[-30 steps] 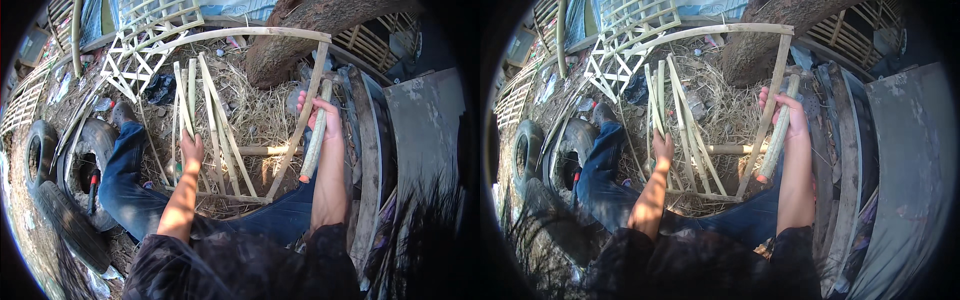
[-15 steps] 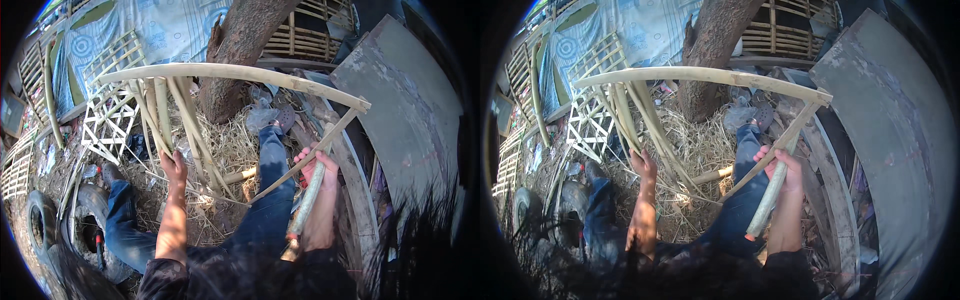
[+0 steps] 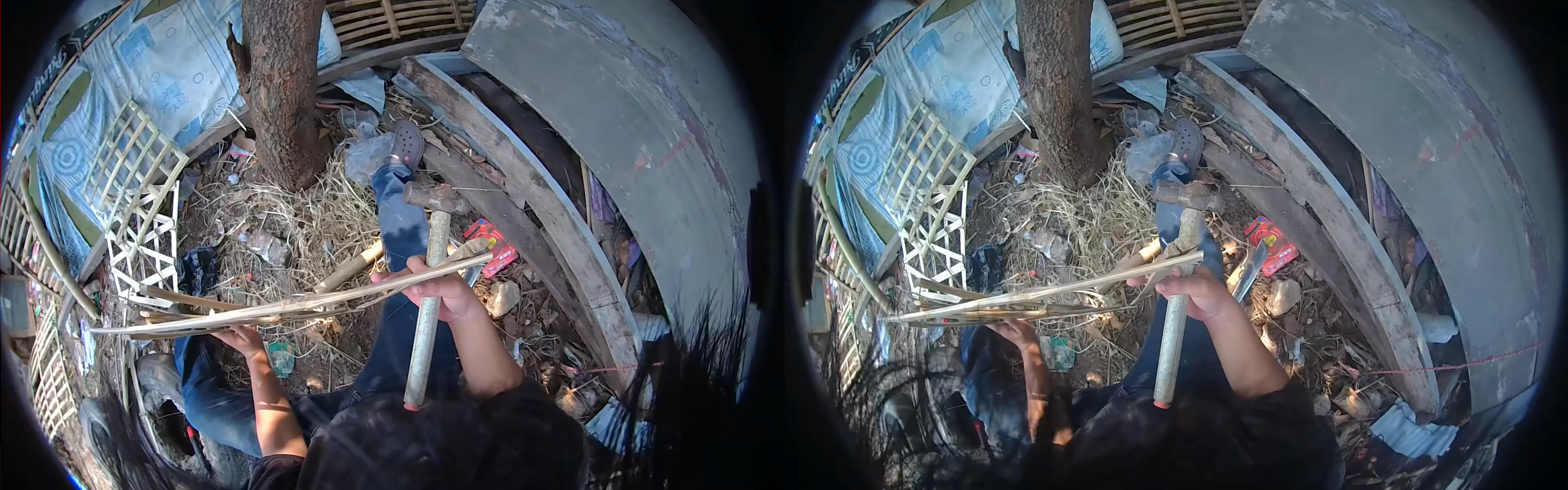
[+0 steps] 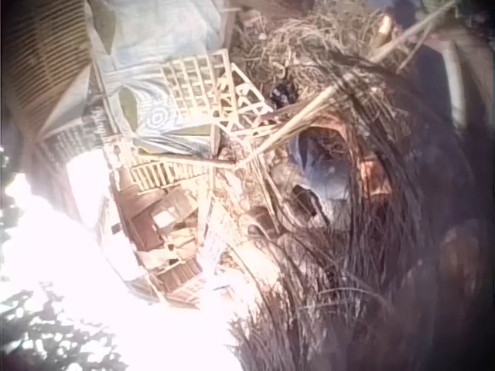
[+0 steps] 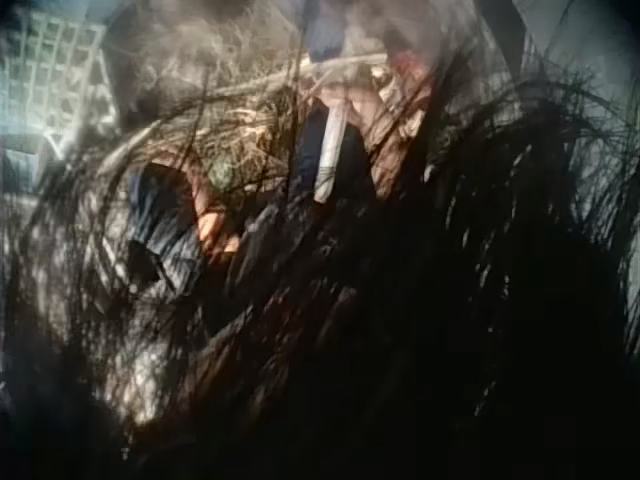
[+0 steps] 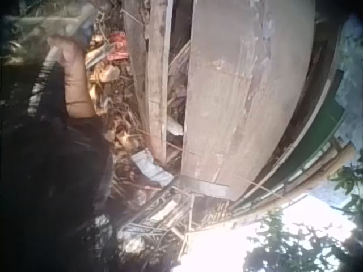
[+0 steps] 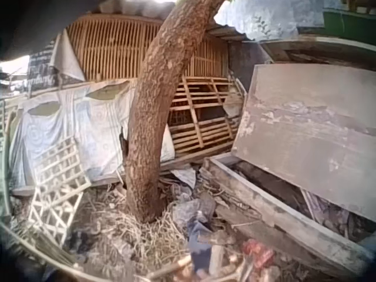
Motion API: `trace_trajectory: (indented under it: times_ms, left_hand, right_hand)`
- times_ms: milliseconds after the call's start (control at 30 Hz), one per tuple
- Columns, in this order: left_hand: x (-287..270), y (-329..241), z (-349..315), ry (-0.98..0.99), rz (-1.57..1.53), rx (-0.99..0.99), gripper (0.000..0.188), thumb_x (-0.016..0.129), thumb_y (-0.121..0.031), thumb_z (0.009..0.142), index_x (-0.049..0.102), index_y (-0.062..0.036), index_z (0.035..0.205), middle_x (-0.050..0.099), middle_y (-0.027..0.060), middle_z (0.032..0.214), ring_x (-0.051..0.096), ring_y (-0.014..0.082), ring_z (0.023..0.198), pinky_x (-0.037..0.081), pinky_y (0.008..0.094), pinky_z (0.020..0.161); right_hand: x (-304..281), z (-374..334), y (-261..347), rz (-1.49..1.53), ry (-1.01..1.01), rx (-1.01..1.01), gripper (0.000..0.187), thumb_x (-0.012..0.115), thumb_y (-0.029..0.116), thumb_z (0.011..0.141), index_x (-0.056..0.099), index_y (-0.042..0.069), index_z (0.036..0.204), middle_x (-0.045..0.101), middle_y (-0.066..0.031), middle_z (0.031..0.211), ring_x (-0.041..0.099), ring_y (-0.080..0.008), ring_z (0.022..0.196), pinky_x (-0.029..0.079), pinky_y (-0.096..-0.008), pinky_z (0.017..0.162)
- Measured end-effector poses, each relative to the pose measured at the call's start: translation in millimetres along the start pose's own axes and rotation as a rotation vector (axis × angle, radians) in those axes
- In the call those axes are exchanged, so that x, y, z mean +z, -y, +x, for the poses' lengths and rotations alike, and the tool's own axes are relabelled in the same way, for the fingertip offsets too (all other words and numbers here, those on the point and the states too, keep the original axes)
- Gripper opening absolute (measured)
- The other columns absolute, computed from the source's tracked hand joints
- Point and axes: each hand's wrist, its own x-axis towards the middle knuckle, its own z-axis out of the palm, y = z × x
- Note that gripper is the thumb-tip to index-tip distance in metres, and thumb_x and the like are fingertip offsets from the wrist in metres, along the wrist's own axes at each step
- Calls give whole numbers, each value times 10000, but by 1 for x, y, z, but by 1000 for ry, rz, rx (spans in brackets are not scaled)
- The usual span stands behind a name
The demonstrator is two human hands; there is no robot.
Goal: The person builds a bamboo structure by aligning bamboo strips and hammering nails into the joints to secure them.
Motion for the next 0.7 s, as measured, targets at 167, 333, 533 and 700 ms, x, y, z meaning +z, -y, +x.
trace_trajectory:
  times_ms: [167,333,533,700]
  left_hand:
    - [-11,-10,-15,165,76,-136,648,470,-373,954,261,74,1374,347,235,1384,385,295,1253,278,387,1062]
    - [-6,21,-42,74,-58,-317,602,531,-325,931,353,55,1363,462,191,1316,464,272,1189,351,378,1014]
    - [-18,1,-36,295,228,-324,458,643,-217,862,479,54,1193,543,246,1114,524,412,1029,402,437,911]
    - [0,-23,-41,504,446,-148,460,706,-268,794,474,39,1046,500,246,979,470,446,931,390,489,834]
  right_hand:
    - [-7,6,-18,41,-53,18,129,618,26,763,494,60,754,643,-244,1101,536,-372,1190,255,-526,1119]
    - [-18,6,-33,-90,-167,132,164,662,63,724,501,56,755,627,-255,1130,525,-376,1196,274,-534,1106]
    - [-35,2,-43,-123,-264,249,161,648,50,728,508,42,808,586,-284,1190,475,-368,1255,301,-505,1100]
    - [-54,-13,-44,-183,-431,225,368,676,44,694,600,-34,1046,615,-255,1135,549,-359,1164,394,-437,1039]
